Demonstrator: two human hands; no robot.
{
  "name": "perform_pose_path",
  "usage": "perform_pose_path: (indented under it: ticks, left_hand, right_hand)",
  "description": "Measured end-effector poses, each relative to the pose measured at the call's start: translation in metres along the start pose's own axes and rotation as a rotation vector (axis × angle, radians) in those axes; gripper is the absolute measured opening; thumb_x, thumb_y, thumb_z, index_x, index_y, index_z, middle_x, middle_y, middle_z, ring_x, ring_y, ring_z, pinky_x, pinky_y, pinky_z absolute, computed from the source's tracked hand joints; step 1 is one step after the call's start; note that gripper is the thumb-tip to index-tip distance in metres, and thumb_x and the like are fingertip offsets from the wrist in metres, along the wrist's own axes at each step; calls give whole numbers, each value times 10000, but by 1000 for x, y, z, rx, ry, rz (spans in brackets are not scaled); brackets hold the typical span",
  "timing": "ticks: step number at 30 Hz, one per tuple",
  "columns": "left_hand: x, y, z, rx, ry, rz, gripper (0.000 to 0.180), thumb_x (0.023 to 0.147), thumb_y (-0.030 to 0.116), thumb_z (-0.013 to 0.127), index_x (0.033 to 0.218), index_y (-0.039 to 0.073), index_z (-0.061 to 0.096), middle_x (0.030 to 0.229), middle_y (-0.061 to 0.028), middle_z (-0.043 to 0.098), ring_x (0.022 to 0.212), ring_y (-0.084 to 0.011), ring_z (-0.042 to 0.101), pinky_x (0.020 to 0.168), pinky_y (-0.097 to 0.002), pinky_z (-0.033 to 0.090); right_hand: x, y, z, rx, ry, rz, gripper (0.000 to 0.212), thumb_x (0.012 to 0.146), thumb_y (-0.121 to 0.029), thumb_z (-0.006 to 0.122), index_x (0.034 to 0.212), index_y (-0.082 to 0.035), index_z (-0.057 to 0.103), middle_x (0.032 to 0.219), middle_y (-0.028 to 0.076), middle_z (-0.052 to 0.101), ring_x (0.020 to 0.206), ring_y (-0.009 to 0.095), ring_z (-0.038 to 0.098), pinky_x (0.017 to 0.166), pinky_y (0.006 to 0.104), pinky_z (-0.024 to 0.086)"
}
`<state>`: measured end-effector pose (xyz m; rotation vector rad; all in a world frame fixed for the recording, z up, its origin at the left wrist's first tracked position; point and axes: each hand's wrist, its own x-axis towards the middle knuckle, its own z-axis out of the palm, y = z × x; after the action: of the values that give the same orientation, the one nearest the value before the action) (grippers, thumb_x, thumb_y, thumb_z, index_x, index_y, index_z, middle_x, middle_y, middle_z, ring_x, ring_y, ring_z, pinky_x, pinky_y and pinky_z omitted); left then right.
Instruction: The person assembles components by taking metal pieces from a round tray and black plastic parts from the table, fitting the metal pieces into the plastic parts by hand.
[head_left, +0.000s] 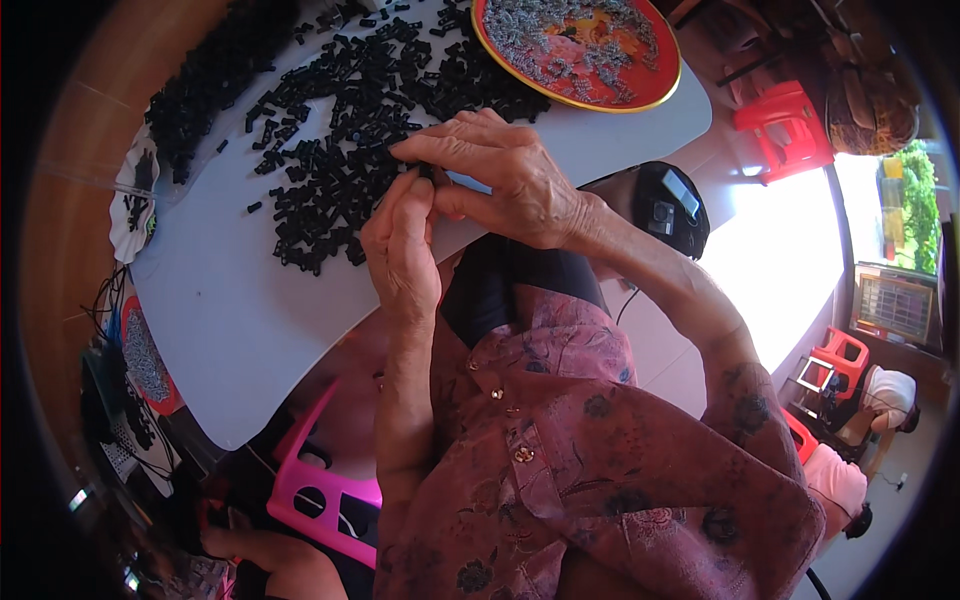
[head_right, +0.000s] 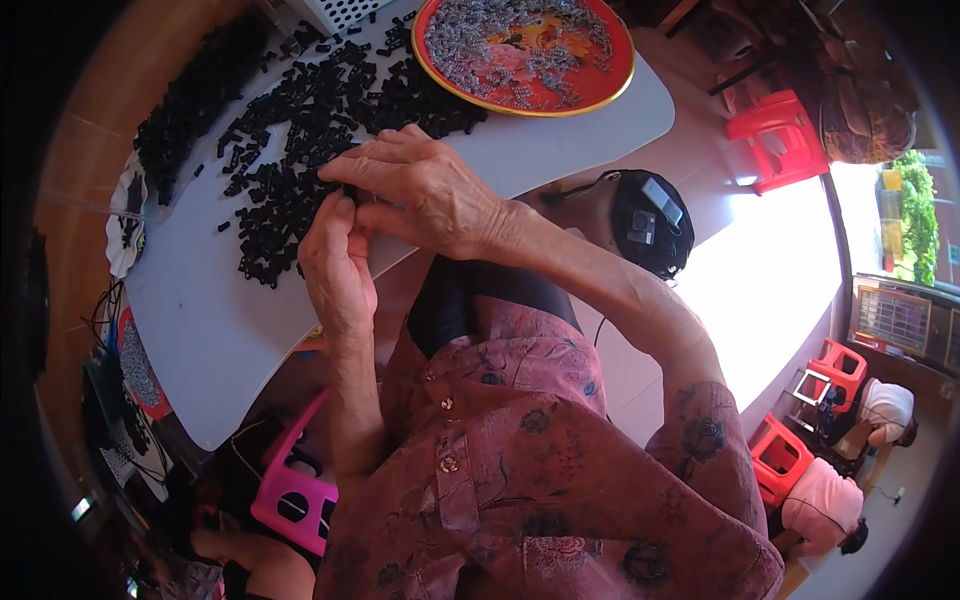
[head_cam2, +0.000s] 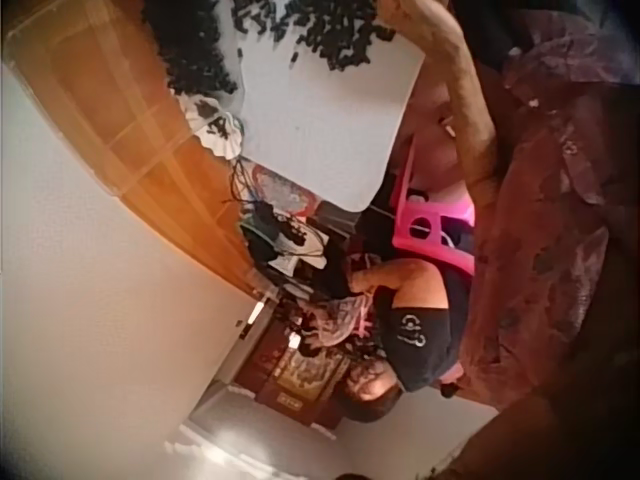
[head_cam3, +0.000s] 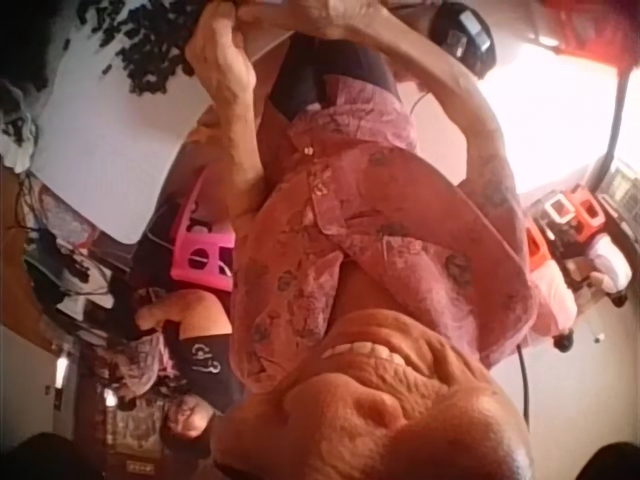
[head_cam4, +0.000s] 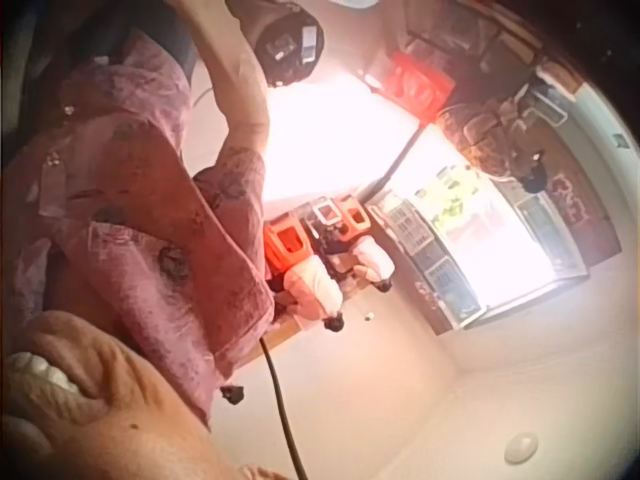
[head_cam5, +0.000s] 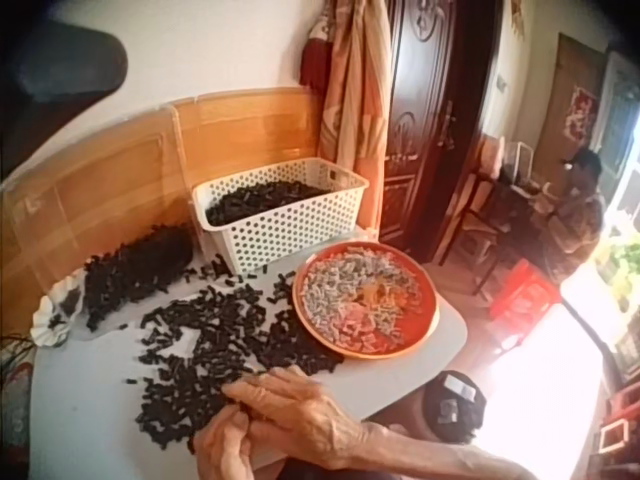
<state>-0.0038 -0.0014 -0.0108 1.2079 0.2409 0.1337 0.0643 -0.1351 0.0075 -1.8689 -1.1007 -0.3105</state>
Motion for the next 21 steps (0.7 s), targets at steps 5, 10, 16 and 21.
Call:
perform_pose_path:
  ticks: [5, 10, 16, 21]
  left_hand:
    - [1, -4, -7, 115, -73, 22, 399, 919, 166, 484, 1204, -114, 499, 1128, -132, 540, 985, -169, 538, 854, -287, 460]
    - [2, -4, -10, 59, -101, 12, 373, 925, 160, 475, 1183, -106, 512, 1102, -116, 547, 963, -165, 537, 841, -286, 456]
    - [-1, -4, -2, 19, -7, 34, 264, 924, 182, 497, 1026, -50, 569, 889, -22, 523, 807, -85, 439, 708, -239, 349]
    - [-1, -4, -3, 49, -17, 15, 382, 918, 187, 517, 1169, -101, 517, 1093, -102, 535, 993, -149, 512, 877, -279, 444]
  right_hand:
    - [-1, 0, -5, 106, -31, 68, 510, 677, -16, 692, 1176, -56, 600, 1022, 103, 638, 888, 235, 603, 766, 342, 503]
    - [2, -7, -6, 164, -51, 191, 530, 667, -25, 709, 1184, -58, 596, 1024, 118, 629, 913, 244, 606, 767, 343, 511]
    - [-1, 0, -2, 10, 2, 30, 517, 667, -33, 711, 1170, -39, 591, 1071, 143, 601, 916, 282, 599, 766, 362, 503]
    - [-1, -1, 4, -65, 54, -26, 431, 682, -96, 691, 1090, 3, 594, 1010, 137, 606, 881, 298, 574, 789, 378, 471]
